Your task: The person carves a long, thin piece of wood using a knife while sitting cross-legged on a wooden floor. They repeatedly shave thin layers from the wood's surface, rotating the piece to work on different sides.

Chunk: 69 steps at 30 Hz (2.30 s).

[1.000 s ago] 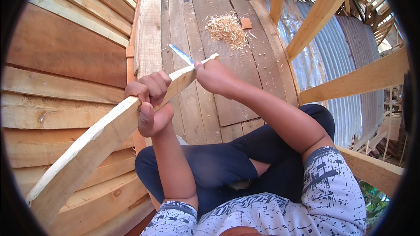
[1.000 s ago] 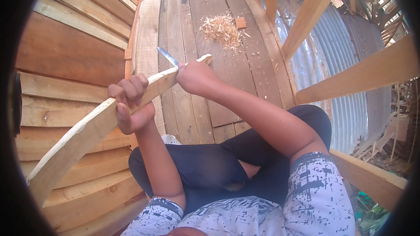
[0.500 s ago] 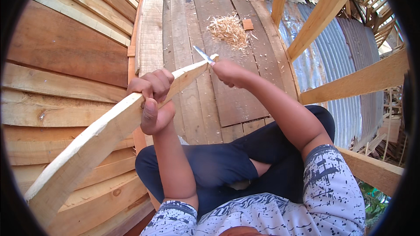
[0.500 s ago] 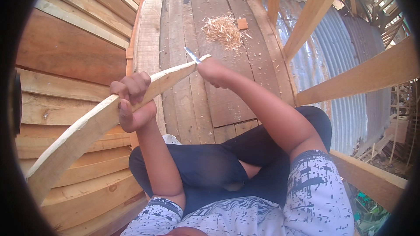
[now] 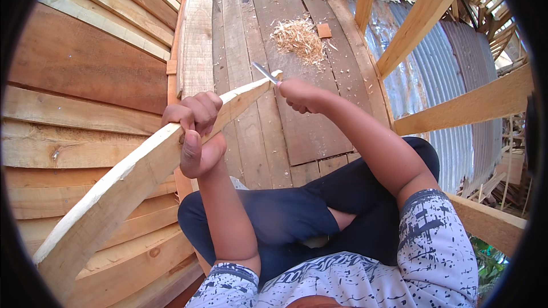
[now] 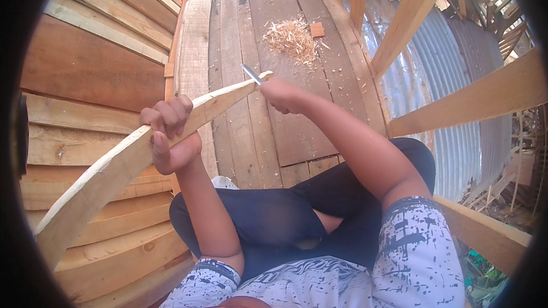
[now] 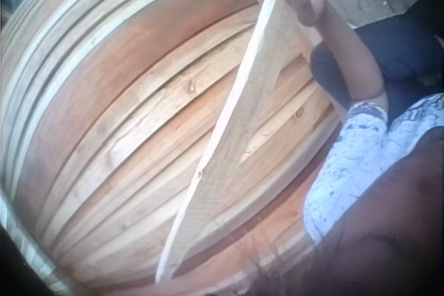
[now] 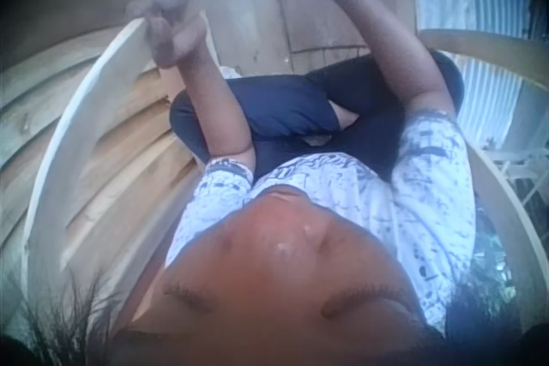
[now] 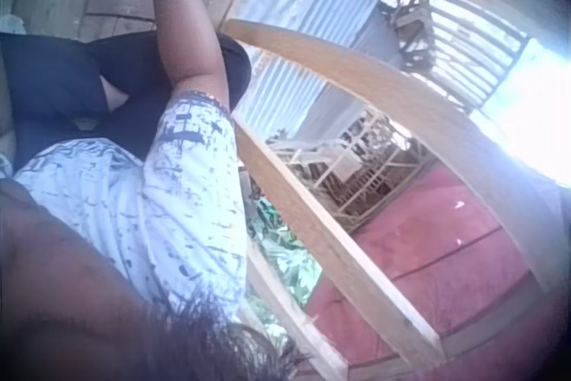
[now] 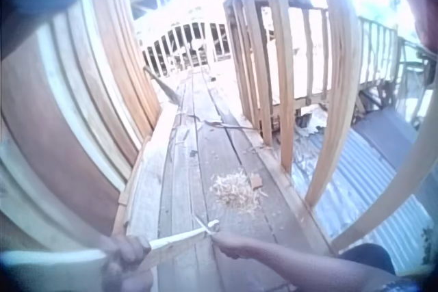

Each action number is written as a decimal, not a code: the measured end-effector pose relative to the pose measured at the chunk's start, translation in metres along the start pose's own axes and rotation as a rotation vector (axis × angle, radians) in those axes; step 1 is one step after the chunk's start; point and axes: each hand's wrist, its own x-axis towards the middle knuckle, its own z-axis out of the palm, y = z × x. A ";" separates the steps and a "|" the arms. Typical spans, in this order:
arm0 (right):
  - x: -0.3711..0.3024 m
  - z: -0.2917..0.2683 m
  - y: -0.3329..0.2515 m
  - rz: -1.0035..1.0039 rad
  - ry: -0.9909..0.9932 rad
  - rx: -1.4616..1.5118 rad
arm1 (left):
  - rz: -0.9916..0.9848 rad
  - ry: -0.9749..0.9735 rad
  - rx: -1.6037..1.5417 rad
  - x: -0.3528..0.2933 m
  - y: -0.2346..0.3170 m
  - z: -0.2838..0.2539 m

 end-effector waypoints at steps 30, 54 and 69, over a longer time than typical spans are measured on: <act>-0.030 0.009 -0.019 -0.050 0.076 -0.181 | 0.003 0.004 -0.015 -0.001 -0.004 -0.001; -0.041 0.017 -0.022 -0.245 0.069 -0.275 | -0.031 -0.094 -0.047 -0.006 0.000 -0.012; -0.017 -0.004 -0.012 -0.250 0.239 -0.443 | -0.073 -0.204 -0.124 0.002 -0.003 -0.021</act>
